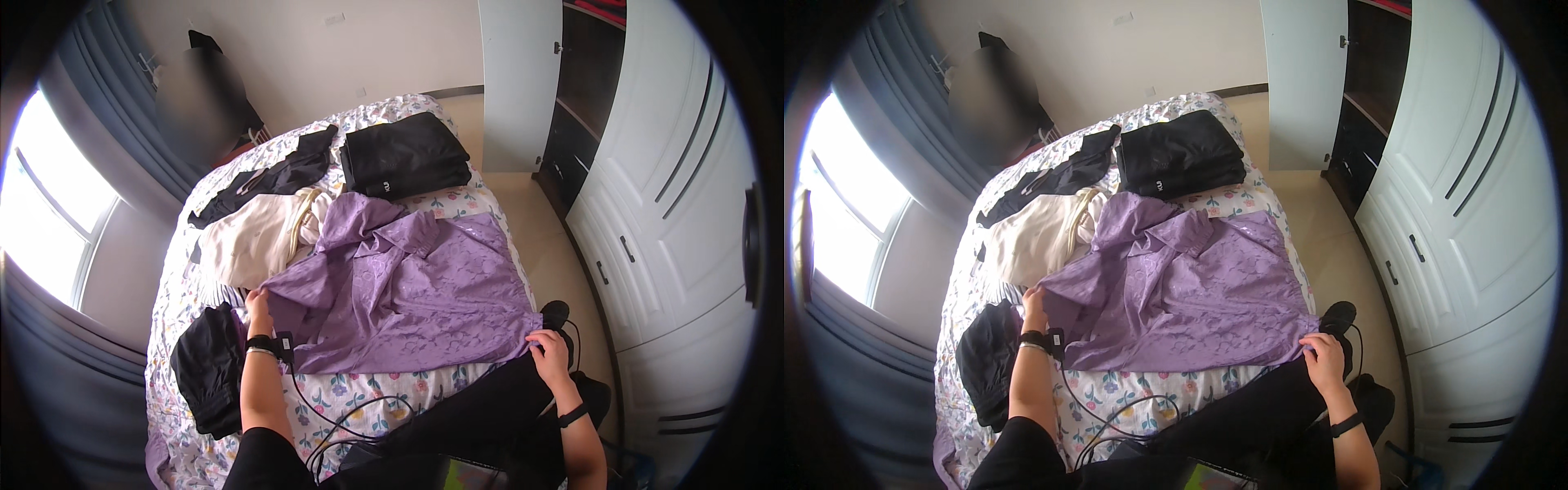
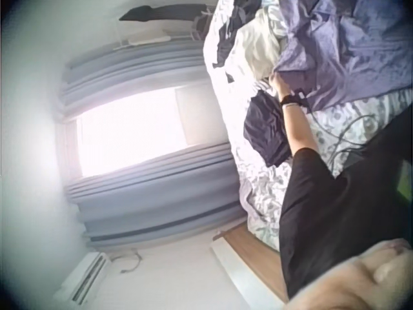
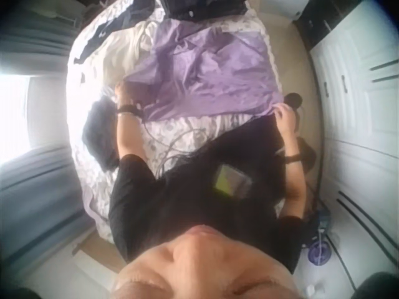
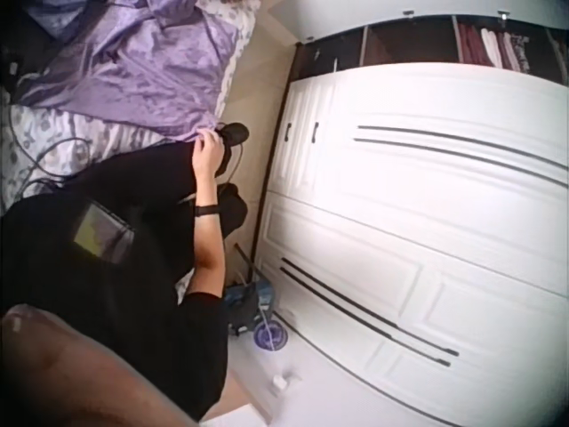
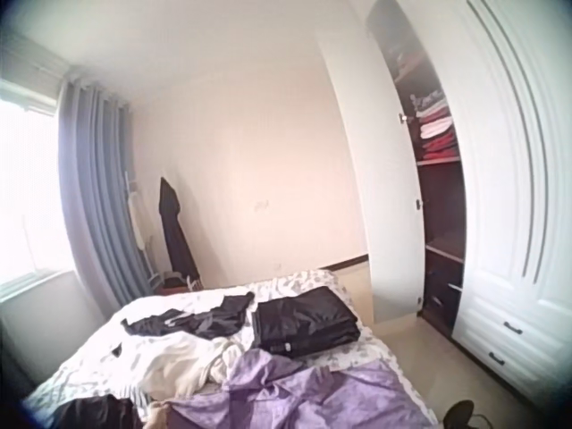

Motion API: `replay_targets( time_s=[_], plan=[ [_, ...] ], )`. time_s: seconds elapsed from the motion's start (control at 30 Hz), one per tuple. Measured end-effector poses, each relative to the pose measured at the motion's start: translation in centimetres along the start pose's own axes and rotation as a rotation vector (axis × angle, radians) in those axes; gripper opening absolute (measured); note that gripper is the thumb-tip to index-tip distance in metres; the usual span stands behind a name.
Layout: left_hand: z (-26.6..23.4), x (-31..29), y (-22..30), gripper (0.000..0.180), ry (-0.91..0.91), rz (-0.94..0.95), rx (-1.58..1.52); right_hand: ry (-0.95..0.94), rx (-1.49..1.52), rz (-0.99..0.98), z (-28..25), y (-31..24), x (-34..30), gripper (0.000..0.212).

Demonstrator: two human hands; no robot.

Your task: The person folds several items of clothing on a bed, including a purple zip-up jacket, a pair of light-colored trousers, and a striped shirt.

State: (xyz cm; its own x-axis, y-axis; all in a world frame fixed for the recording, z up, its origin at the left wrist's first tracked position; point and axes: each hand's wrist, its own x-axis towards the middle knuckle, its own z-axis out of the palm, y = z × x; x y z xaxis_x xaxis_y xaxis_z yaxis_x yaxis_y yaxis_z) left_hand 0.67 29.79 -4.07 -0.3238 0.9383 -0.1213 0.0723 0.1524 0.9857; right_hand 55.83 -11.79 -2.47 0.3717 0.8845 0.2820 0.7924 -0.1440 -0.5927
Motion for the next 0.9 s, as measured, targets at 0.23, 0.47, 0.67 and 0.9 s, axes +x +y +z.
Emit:
replay_targets(
  time_s=[0.23,0.47,0.67,0.9],
  plan=[
    [0.4,-4.7,-0.8,0.037,0.932,-0.117,0.31,0.019,-0.043,0.019,0.0,-1.0,0.0,0.021],
    [10.0,-9.6,3.1,0.036,-0.01,0.918,0.666,0.118,0.07,-0.067,0.3,-1.7,0.3,0.017],
    [21.3,-12.5,6.0,0.046,-0.477,0.998,0.778,0.257,0.039,-0.038,0.0,-1.6,0.0,0.019],
    [28.4,-13.2,5.8,0.062,-0.44,1.366,1.16,0.251,0.0,-0.018,0.2,-1.2,0.0,0.02]
  ],
)
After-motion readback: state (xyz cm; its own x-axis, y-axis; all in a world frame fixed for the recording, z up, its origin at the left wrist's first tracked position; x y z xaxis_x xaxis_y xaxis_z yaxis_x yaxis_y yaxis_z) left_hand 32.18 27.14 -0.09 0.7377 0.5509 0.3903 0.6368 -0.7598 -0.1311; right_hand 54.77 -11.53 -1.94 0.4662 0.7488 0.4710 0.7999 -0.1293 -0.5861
